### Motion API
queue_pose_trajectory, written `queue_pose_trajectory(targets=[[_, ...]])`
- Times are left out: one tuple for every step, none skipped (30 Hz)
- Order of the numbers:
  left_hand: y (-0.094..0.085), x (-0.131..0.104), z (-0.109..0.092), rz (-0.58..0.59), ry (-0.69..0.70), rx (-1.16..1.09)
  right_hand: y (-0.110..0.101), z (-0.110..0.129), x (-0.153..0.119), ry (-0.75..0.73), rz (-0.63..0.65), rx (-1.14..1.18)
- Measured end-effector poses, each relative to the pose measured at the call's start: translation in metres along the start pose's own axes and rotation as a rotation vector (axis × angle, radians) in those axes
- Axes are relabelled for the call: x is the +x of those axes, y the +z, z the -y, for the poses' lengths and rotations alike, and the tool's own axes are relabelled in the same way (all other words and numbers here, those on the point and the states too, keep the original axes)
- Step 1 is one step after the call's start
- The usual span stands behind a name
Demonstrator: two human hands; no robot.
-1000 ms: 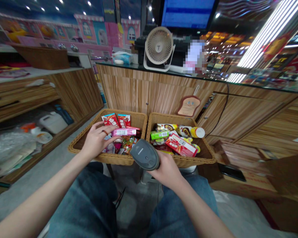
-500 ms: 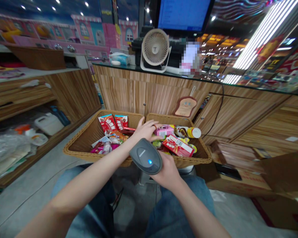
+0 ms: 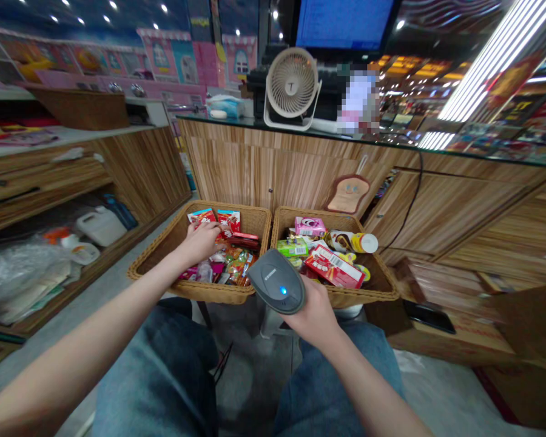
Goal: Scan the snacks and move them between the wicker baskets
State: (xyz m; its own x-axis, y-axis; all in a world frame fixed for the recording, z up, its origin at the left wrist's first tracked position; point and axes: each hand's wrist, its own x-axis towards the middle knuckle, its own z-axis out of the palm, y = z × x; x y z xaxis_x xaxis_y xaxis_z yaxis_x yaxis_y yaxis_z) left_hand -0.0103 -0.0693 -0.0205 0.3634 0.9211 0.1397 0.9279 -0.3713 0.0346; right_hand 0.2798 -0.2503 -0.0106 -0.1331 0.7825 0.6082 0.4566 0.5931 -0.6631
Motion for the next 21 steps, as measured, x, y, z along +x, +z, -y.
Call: queue_pose_trajectory(targets=[[0.002, 0.001, 0.001, 0.030, 0.005, 0.028, 0.001, 0.000, 0.000, 0.004, -0.005, -0.002], [0.003, 0.003, 0.001, 0.054, 0.016, 0.049, 0.001, -0.001, 0.000, 0.007, -0.008, -0.003], [0.004, 0.005, -0.001, 0.075, 0.030, 0.062, 0.001, -0.001, 0.000, 0.009, -0.009, -0.001], [0.004, 0.007, -0.003, 0.092, 0.042, 0.069, 0.001, -0.001, 0.000, 0.013, -0.007, 0.002], [0.003, 0.010, -0.006, 0.104, 0.051, 0.071, 0.001, -0.001, 0.000, 0.014, -0.007, 0.006], [0.002, 0.014, -0.008, 0.116, 0.058, 0.070, 0.001, -0.001, 0.001, 0.015, -0.005, 0.009], [0.001, 0.019, -0.010, 0.127, 0.063, 0.071, 0.001, -0.001, 0.001, 0.014, -0.003, 0.012], [-0.001, 0.024, -0.012, 0.135, 0.064, 0.071, 0.000, -0.001, 0.001, 0.014, -0.002, 0.013], [-0.002, 0.030, -0.015, 0.143, 0.063, 0.069, 0.000, 0.000, 0.000, 0.015, -0.002, 0.013], [-0.003, 0.036, -0.017, 0.153, 0.062, 0.066, 0.000, 0.000, 0.000, 0.016, -0.003, 0.012], [-0.003, 0.042, -0.019, 0.166, 0.063, 0.061, 0.000, -0.001, 0.000, 0.017, -0.004, 0.011], [-0.002, 0.048, -0.021, 0.182, 0.065, 0.055, 0.000, -0.001, 0.000, 0.019, -0.005, 0.009], [0.000, 0.053, -0.023, 0.203, 0.069, 0.047, 0.000, -0.001, 0.000, 0.020, -0.006, 0.008], [0.002, 0.057, -0.026, 0.228, 0.075, 0.039, 0.000, -0.001, 0.000, 0.020, -0.006, 0.008], [0.004, 0.060, -0.028, 0.259, 0.083, 0.030, 0.000, -0.001, 0.000, 0.019, -0.004, 0.008], [0.006, 0.062, -0.030, 0.294, 0.090, 0.023, 0.000, -0.001, 0.000, 0.019, -0.001, 0.009], [0.008, 0.063, -0.032, 0.330, 0.098, 0.017, 0.000, -0.001, 0.000, 0.019, 0.001, 0.009], [0.008, 0.062, -0.033, 0.363, 0.107, 0.012, 0.000, -0.001, 0.000, 0.020, 0.000, 0.009], [0.008, 0.060, -0.034, 0.389, 0.115, 0.009, 0.000, -0.001, 0.000, 0.020, -0.002, 0.009], [0.006, 0.058, -0.033, 0.404, 0.123, 0.007, 0.000, -0.001, 0.000, 0.019, -0.005, 0.011], [0.004, 0.054, -0.032, 0.410, 0.132, 0.006, 0.000, -0.001, 0.000, 0.018, -0.006, 0.014]])
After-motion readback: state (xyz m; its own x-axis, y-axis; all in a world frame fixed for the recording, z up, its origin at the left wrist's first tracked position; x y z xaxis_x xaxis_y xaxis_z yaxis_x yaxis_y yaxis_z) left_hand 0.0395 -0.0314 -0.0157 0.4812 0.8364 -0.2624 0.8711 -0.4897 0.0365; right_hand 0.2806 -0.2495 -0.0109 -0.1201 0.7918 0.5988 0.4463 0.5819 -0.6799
